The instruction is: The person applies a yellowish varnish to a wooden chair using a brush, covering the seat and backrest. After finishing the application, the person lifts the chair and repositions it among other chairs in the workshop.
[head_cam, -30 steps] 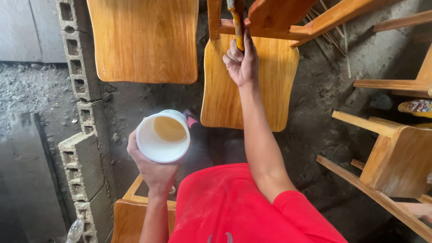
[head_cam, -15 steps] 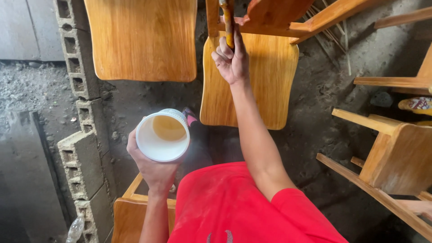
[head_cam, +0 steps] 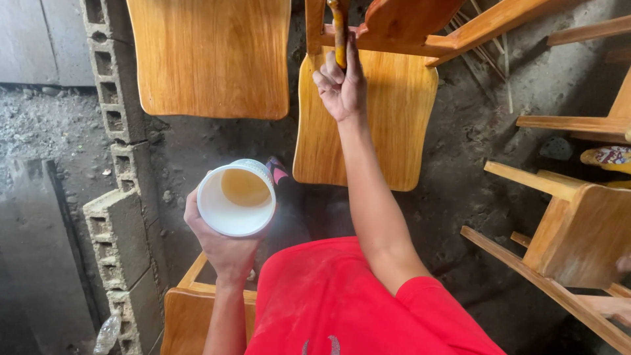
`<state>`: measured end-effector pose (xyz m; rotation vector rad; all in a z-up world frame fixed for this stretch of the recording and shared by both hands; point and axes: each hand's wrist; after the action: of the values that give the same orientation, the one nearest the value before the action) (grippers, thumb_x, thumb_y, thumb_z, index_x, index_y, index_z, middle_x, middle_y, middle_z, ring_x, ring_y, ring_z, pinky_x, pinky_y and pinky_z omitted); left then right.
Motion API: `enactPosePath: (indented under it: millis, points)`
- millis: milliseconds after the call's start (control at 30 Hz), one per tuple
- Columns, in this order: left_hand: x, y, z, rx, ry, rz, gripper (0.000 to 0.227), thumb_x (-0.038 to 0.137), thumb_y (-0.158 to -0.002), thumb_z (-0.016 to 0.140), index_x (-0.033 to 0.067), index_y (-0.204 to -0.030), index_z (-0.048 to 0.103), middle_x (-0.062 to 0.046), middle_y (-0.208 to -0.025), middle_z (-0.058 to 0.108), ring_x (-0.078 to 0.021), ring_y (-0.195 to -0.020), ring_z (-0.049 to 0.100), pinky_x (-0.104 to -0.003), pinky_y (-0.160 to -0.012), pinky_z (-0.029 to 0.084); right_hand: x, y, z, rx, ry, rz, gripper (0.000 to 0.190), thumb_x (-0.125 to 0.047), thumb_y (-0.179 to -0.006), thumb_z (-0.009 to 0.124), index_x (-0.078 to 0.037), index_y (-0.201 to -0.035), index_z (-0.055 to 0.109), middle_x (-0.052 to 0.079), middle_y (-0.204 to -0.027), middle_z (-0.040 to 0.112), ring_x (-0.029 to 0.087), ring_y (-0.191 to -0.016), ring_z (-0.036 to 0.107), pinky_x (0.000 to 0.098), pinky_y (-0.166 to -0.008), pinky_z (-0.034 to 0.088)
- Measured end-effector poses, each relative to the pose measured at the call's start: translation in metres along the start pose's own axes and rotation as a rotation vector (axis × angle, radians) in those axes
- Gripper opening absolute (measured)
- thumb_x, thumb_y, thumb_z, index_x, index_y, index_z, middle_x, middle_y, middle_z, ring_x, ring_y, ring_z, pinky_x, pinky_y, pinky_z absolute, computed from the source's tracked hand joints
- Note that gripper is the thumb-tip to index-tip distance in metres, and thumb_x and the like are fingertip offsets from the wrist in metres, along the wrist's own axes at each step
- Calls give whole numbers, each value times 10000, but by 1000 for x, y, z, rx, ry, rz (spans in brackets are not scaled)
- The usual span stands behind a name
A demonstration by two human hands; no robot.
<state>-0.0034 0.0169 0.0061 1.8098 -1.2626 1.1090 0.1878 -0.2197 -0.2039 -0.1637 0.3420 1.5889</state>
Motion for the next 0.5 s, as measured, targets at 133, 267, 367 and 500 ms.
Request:
enactPosePath:
  millis: [133,267,367,500]
  points:
    - [6,-3,3,1,-2,7,1110,148,-586,962,43,-1475,304,-213,-1494,440,-325,-1375,503,-403,-1192,407,-12,2,9,48,227,10,235,-376,-1105,592,-256,-1287,679,-55,-606,279,64,-506,217,243,-497,263]
    - [12,-6,6,-15,0,29,1094,154,-602,961,46,-1474,309,-206,-1489,427,-321,-1371,499,-396,-1182,428,-42,25,39,250,382,26,475,-394,-1026,676,-156,-1430,603,-72,-581,289,44,-497,260,236,-474,246]
    - [15,-12,5,-11,17,31,1086,147,-594,957,40,-1457,308,-219,-1488,426,-319,-1371,503,-402,-1189,409,-70,57,48,424,733,8,335,-402,-967,670,-156,-830,487,-87,-608,301,13,-456,331,204,-403,235]
    - [9,-20,0,-77,55,122,974,186,-653,990,81,-1442,426,-145,-1263,548,-267,-1172,614,-460,-1013,527,-132,116,23,864,1047,-79,189,-345,-963,770,-198,-1081,749,-17,-754,533,113,-584,561,277,-495,493]
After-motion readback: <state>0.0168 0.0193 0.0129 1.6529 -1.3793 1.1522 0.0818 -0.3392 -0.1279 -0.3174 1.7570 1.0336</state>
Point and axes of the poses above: each hand's wrist, its own y-axis away from the middle knuckle, its own z-axis out of the palm, x = y × z
